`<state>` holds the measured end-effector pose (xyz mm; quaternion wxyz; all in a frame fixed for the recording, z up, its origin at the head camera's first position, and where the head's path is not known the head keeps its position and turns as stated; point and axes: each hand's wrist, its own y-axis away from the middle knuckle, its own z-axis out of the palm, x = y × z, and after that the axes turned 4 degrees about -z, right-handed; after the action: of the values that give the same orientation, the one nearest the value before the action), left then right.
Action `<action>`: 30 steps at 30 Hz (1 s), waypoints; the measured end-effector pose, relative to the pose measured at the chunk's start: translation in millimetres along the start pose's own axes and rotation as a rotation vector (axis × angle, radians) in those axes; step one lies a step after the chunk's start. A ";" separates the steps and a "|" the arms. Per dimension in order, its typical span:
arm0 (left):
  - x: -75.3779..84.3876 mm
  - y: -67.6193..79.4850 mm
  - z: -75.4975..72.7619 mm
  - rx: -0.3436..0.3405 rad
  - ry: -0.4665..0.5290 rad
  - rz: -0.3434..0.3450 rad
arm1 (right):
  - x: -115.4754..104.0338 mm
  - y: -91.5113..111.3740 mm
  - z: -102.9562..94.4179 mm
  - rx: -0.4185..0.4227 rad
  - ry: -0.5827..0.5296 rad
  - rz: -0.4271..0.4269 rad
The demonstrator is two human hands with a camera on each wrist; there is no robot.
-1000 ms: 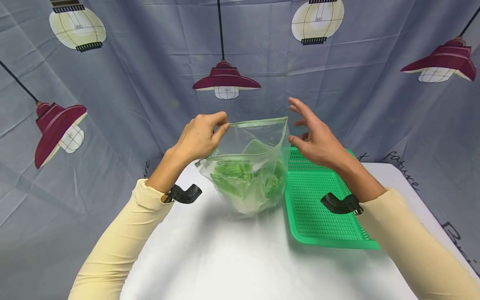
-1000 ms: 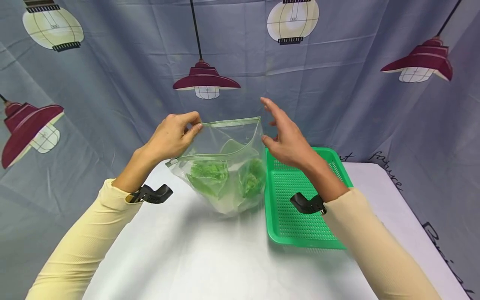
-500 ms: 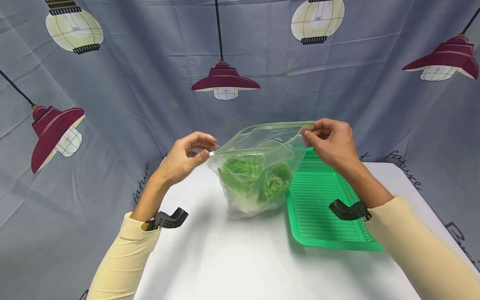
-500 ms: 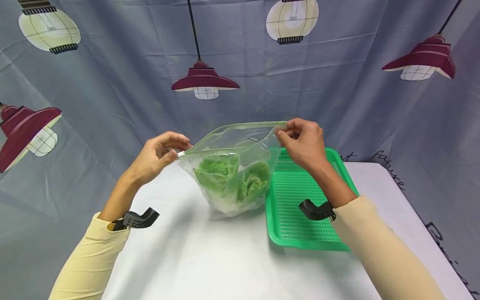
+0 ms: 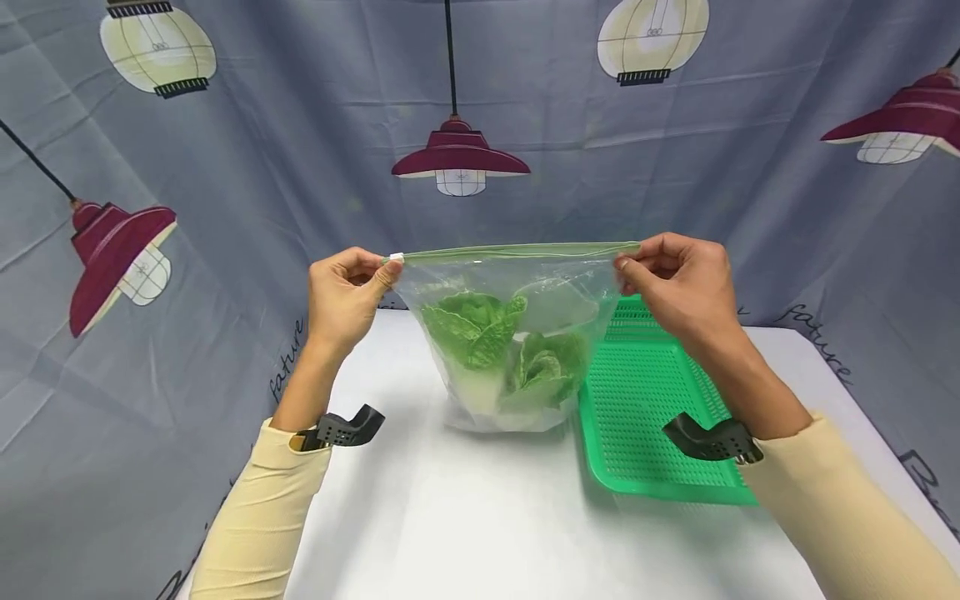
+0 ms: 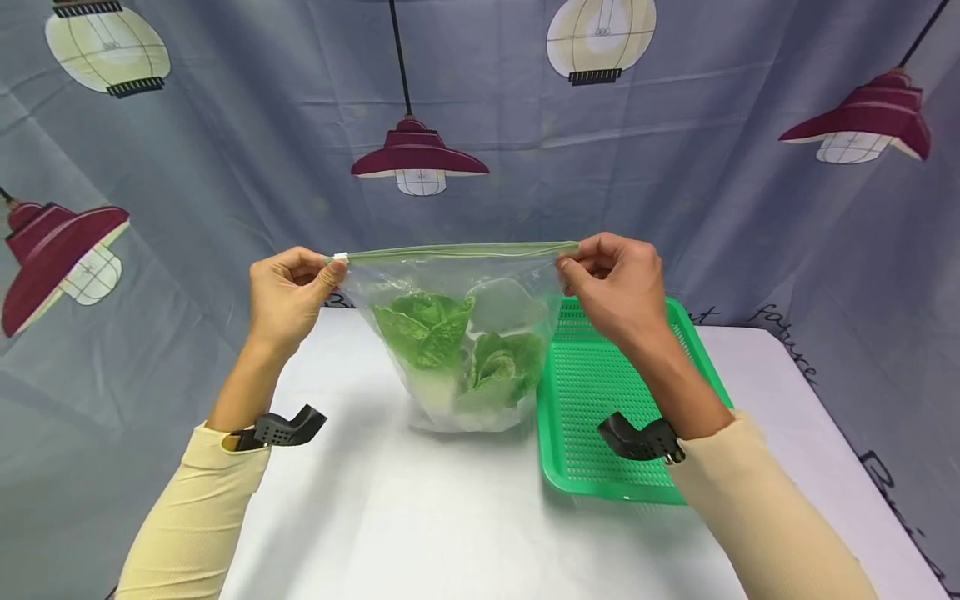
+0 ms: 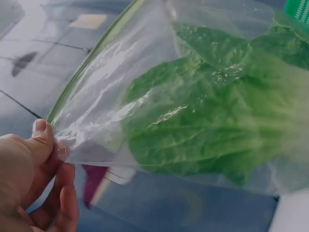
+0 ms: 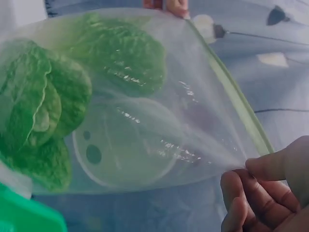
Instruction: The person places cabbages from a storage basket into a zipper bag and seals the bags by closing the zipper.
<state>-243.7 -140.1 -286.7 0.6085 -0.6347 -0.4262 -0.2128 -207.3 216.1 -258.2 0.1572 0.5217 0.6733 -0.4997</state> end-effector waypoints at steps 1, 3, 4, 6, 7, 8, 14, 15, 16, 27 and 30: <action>1.4 1.4 1.3 -0.020 0.005 -0.014 | 2.9 0.8 -0.1 -0.012 0.021 0.011; 4.0 5.0 4.2 -0.047 0.013 -0.026 | 7.7 2.4 1.5 -0.024 0.074 0.014; 5.7 6.7 5.8 -0.051 0.018 -0.026 | 9.6 2.9 2.5 -0.026 0.087 -0.006; 6.9 9.3 8.7 -0.048 0.041 -0.019 | 10.3 3.3 6.5 -0.022 0.079 -0.090; 6.3 10.1 10.1 -0.045 0.052 -0.014 | 9.5 2.9 9.1 -0.016 0.067 -0.170; 6.0 10.9 11.4 -0.041 0.064 -0.009 | 7.0 2.3 12.7 -0.006 0.064 -0.266; 3.1 15.4 16.7 -0.014 0.097 0.039 | -29.0 1.7 50.1 0.024 0.227 -0.833; 2.7 15.8 17.3 -0.009 0.099 0.048 | -37.1 2.1 58.2 0.015 0.275 -0.881; 2.7 16.7 17.0 -0.005 0.098 0.055 | -44.5 2.5 66.8 0.001 0.326 -0.919; -0.1 19.7 18.0 -0.001 0.115 0.084 | -92.1 -12.8 138.3 -0.298 0.531 -0.651; -1.3 21.1 18.8 0.001 0.138 0.098 | -91.1 -15.7 148.0 -0.307 0.445 -0.569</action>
<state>-232.2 -120.4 -303.5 0.6465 -0.6383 -0.3516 -0.2259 -229.6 43.2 -250.2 -0.0612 0.3802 0.8756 -0.2916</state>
